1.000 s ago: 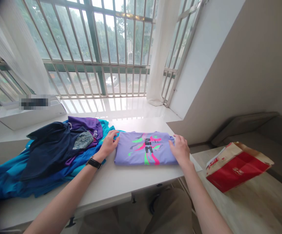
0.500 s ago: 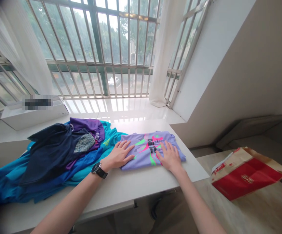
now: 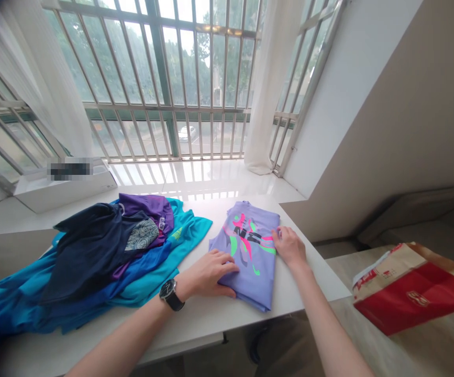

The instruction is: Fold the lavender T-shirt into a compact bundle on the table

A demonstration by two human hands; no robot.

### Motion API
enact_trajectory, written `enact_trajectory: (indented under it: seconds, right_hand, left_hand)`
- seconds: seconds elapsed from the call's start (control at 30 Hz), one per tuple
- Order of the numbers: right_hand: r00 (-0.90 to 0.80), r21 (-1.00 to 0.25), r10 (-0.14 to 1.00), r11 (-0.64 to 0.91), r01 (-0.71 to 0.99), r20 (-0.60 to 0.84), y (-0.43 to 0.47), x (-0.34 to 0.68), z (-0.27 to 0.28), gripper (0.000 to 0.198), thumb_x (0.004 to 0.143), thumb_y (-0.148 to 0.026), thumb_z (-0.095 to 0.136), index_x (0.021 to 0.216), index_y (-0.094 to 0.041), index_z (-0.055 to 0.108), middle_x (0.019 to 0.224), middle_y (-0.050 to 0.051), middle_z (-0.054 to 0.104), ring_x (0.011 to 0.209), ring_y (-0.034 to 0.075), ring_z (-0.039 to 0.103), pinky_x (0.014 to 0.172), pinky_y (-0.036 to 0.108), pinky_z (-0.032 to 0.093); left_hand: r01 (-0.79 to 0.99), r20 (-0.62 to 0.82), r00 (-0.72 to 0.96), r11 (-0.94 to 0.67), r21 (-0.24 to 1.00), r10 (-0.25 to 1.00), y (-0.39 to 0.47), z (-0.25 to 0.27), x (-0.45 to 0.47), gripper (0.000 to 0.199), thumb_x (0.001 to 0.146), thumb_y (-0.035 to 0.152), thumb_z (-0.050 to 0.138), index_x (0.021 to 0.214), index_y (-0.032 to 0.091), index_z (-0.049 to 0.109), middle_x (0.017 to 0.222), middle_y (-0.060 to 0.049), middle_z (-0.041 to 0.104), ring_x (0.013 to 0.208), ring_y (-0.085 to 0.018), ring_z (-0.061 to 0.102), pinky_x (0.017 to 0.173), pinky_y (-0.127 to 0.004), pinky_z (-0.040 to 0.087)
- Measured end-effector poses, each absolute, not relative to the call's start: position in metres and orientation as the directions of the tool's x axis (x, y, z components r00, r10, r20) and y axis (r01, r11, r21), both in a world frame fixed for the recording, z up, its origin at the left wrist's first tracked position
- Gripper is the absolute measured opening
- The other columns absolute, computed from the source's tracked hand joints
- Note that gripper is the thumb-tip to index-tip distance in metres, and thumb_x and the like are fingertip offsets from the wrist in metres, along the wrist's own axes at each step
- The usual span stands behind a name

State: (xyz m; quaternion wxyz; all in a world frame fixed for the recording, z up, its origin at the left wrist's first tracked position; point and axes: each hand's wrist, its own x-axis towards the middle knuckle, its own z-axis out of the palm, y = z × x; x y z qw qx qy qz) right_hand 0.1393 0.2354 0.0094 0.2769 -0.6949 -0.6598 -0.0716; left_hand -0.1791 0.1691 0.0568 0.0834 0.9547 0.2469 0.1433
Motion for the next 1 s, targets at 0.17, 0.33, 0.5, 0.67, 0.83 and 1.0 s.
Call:
enact_trajectory:
  seconds: [0.17,0.33,0.5,0.67,0.83,1.0]
  right_hand:
    - [0.053,-0.369,0.915,0.108,0.923,0.4,0.223,0.126,0.0,0.049,0.091,-0.057,0.045,0.122,-0.022,0.061,0.113,0.012,0.07,0.103,0.031,0.063,0.093,0.046,0.047]
    - [-0.052,-0.413,0.925,0.217,0.885,0.375,0.251,0.118,-0.006,0.054,0.084,-0.055,0.056,0.127,-0.022,0.061,0.124,0.012,0.067,0.113,0.032,0.061,0.098,0.047,0.046]
    - [-0.104,-0.399,0.933,0.246,0.883,0.344,0.29,0.105,-0.006,0.06,0.084,-0.057,0.058,0.133,-0.022,0.057,0.132,0.013,0.063,0.12,0.033,0.058,0.101,0.05,0.045]
    - [-0.098,-0.433,0.923,0.265,0.862,0.372,0.302,0.103,-0.011,0.059,0.084,-0.057,0.058,0.131,-0.022,0.058,0.136,0.014,0.059,0.125,0.032,0.055,0.106,0.051,0.042]
    - [0.056,-0.661,0.905,0.264,0.703,0.421,0.301,0.108,-0.011,0.059,0.073,-0.061,0.066,0.114,-0.019,0.068,0.132,0.016,0.059,0.116,0.031,0.061,0.104,0.049,0.046]
    - [0.366,-0.941,0.896,0.138,0.31,0.252,0.302,0.118,-0.006,0.054,0.07,-0.068,0.067,0.091,-0.018,0.073,0.101,0.012,0.073,0.091,0.025,0.068,0.076,0.037,0.057]
  left_hand:
    - [0.43,0.25,0.835,-0.866,0.256,0.489,0.166,0.049,-0.174,0.043,0.09,0.057,0.062,0.119,0.026,0.062,0.117,-0.007,0.064,0.097,-0.023,0.06,0.084,-0.036,0.043]
    - [0.507,0.259,0.783,-0.821,0.261,0.566,0.168,0.047,-0.174,0.04,0.09,0.054,0.063,0.119,0.026,0.063,0.118,-0.006,0.065,0.098,-0.024,0.058,0.086,-0.038,0.045]
    - [0.592,0.249,0.731,-0.772,0.231,0.635,0.169,0.051,-0.175,0.031,0.094,0.04,0.059,0.12,0.024,0.062,0.118,-0.008,0.065,0.098,-0.025,0.057,0.086,-0.039,0.047]
    - [0.533,0.218,0.777,-0.801,0.274,0.591,0.173,0.056,-0.182,0.039,0.088,0.042,0.065,0.122,0.022,0.06,0.122,-0.009,0.065,0.101,-0.026,0.059,0.09,-0.038,0.048]
    - [0.477,0.19,0.802,-0.799,0.366,0.566,0.176,0.059,-0.185,0.04,0.086,0.04,0.07,0.12,0.021,0.062,0.117,-0.009,0.067,0.102,-0.025,0.061,0.09,-0.035,0.049]
    - [0.409,0.201,0.814,-0.784,0.467,0.545,0.177,0.059,-0.187,0.04,0.083,0.029,0.069,0.121,0.019,0.063,0.123,-0.009,0.066,0.109,-0.024,0.062,0.096,-0.032,0.048]
